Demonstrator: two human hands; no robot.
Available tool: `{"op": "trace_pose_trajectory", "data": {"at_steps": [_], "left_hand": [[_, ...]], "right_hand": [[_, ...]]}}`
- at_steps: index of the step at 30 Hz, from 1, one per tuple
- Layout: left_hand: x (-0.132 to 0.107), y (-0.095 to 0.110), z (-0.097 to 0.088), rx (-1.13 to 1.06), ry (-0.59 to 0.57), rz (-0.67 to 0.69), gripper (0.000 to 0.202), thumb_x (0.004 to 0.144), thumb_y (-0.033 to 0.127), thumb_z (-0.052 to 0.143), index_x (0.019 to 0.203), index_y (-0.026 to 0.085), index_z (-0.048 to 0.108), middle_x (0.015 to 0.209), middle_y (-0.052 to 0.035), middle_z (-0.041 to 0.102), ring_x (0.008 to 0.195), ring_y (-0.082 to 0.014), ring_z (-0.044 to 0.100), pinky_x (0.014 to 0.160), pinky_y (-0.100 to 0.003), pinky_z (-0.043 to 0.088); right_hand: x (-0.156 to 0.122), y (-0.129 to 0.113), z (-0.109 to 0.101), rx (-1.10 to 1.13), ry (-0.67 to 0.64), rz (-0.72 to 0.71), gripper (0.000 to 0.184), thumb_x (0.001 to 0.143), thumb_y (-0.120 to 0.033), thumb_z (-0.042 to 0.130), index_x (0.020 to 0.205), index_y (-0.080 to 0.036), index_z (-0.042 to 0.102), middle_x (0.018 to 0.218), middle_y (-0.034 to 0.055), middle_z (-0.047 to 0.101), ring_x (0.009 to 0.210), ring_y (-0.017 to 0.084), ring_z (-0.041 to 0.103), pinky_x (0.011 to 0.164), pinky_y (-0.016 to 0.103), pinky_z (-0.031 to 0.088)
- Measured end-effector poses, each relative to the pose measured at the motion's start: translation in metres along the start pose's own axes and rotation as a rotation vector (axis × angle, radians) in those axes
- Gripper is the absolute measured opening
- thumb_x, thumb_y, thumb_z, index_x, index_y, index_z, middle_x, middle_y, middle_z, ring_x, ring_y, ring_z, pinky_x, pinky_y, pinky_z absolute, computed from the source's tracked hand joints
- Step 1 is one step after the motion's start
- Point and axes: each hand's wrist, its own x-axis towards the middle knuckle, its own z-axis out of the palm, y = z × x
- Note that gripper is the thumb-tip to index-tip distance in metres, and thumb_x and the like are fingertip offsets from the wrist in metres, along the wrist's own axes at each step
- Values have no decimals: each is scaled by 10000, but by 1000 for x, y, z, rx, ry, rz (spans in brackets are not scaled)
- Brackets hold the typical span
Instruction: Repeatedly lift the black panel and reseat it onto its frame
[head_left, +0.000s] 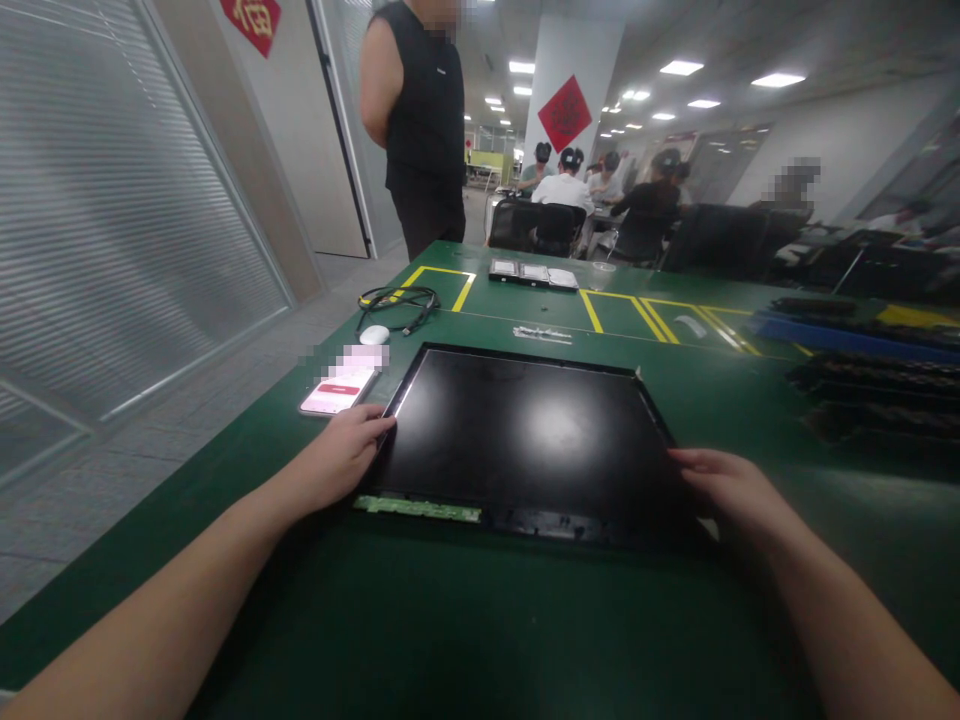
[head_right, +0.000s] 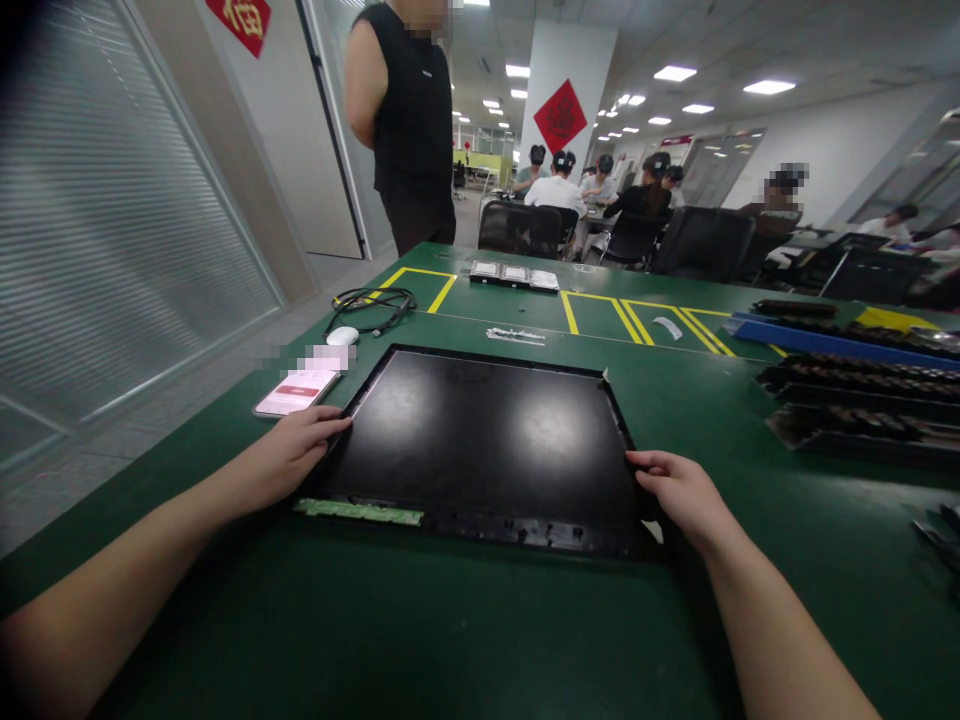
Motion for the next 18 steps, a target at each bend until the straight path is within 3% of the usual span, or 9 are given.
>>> {"op": "trace_pose_trajectory", "data": {"at_steps": [4,8,14,18], "left_hand": [[0,1,-1,-1,3,-5,499,829,226,443,1199,95,752,1334,-218,660,1228,-389,609,1076,-519,463],[-1,2,-2,4,9,-13,499,829,245,446,1200,103,748,1328,-211,667,1230,-388,608,1077,-521,463],[-2,5,-5,27,-10,-17,525,850,282,424,1230,69,716,1327,-232,659,1231,-389,610,1082,-532,459],[-3,7,-5,25,-24,-12,556,867,285,405,1299,54,667,1359,-231,645,1256,-388,598,1090,-547,448]], "right_hand": [[2,1,0,108,-42,131,438,746,-154,620,1172,-166,719,881,116,775,696,235,722,601,338,571],[1,-3,6,147,12,191,459,732,-137,589,1177,-153,702,865,105,766,633,208,695,559,318,542],[-4,-9,12,52,78,156,404,735,-184,580,1116,-170,714,860,96,752,616,197,670,552,316,524],[-6,-6,11,-102,92,16,372,729,-228,598,1080,-210,722,845,67,736,668,193,664,596,307,517]]}}
